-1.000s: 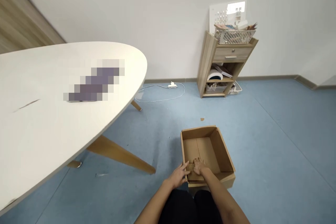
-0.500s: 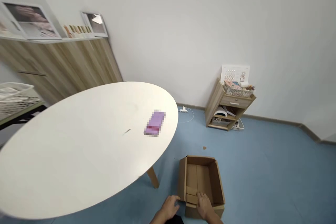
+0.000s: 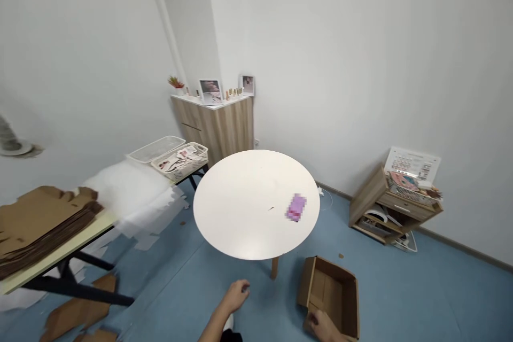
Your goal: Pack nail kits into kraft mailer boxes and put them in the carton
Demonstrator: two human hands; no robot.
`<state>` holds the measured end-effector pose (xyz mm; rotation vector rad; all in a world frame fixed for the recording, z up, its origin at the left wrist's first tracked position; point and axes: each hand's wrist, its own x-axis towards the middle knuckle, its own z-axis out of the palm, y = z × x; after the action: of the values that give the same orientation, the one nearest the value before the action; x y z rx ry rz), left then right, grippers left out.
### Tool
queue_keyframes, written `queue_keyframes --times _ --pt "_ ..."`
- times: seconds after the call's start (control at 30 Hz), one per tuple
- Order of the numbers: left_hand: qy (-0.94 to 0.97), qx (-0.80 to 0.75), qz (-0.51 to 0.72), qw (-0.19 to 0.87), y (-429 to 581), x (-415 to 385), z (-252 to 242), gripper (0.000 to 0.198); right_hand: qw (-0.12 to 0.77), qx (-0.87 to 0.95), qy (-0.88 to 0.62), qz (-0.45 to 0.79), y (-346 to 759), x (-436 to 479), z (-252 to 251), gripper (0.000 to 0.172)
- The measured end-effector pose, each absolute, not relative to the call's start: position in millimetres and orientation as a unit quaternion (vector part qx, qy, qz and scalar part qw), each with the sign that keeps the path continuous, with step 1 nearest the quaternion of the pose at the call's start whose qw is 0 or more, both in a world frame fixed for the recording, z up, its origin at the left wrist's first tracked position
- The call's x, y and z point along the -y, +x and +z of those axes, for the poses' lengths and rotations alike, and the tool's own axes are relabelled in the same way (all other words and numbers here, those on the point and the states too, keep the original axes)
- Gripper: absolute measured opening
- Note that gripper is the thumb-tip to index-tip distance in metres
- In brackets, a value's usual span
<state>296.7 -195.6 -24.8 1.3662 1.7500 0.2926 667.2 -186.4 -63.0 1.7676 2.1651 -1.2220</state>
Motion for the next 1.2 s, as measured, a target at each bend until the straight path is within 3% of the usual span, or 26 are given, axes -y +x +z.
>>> queue_keyframes --times 0.23,0.47,0.83,1.03,1.2 --pt "0.526 -0.763 0.220 0.305 164 191 24 0.033 -0.093 -0.752 0.513 -0.403 486 111 -6 0.029" --pt "0.578 -0.715 0.273 0.283 38 159 42 0.030 -0.102 -0.767 0.471 -0.422 267 83 10 0.035" --pt "0.519 -0.751 0.361 0.191 -186 117 92 0.028 -0.110 -0.805 0.420 -0.403 60 -14 77 0.035" --pt "0.489 -0.800 0.333 0.094 -280 77 81 0.043 -0.158 -0.822 0.368 -0.404 -79 -88 106 0.033" --pt "0.479 -0.831 0.263 0.099 -331 11 77 0.060 -0.160 -0.841 0.294 -0.426 -201 -151 107 0.031"
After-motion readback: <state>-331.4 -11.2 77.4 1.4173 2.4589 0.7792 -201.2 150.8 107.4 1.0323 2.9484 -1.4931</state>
